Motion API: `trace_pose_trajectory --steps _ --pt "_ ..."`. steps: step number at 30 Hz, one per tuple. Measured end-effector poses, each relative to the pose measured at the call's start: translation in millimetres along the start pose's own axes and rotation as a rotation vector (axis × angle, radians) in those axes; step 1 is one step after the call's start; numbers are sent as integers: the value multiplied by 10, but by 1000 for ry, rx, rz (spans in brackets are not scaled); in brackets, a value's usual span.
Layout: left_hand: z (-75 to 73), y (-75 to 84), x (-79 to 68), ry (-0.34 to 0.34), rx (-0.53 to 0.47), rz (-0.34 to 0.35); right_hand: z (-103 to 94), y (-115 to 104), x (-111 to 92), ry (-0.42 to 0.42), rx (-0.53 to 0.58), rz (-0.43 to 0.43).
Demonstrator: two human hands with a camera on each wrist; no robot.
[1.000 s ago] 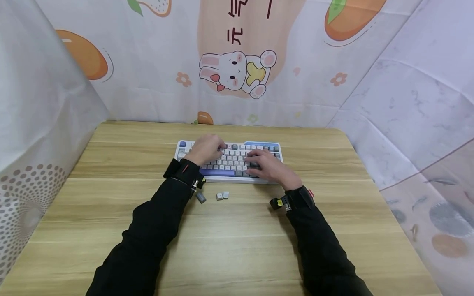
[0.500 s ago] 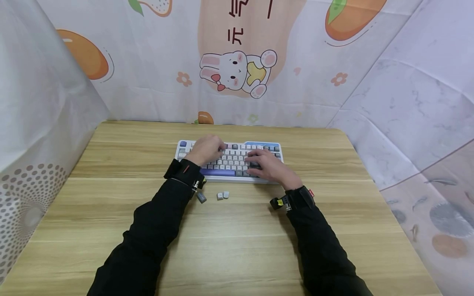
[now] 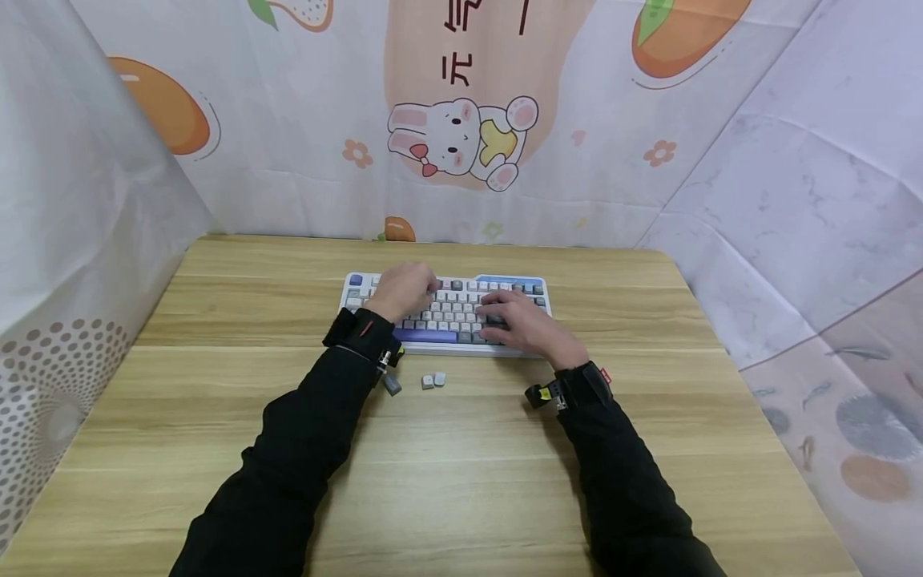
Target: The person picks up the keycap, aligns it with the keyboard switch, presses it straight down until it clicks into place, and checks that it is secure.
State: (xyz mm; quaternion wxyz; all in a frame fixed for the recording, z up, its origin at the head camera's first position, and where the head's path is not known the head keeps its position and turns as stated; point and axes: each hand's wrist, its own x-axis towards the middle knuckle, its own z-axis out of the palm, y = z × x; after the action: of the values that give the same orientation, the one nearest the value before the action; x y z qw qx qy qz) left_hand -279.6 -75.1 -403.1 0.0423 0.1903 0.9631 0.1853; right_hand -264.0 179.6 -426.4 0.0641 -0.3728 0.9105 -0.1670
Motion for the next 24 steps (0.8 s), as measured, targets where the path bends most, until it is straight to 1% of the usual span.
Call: trace_pose_trajectory --steps 8,12,16,19,24 --pt "10 20 -16 20 9 43 0 -16 -1 -3 8 16" --pt "19 42 -15 33 35 29 0 -15 -6 -6 9 22" --pt "40 70 2 29 80 7 -6 -9 -19 3 2 7" --pt "53 91 13 21 109 5 -10 -2 -23 12 -1 -4" --pt "65 98 2 45 141 10 -11 -10 -15 -1 12 3"
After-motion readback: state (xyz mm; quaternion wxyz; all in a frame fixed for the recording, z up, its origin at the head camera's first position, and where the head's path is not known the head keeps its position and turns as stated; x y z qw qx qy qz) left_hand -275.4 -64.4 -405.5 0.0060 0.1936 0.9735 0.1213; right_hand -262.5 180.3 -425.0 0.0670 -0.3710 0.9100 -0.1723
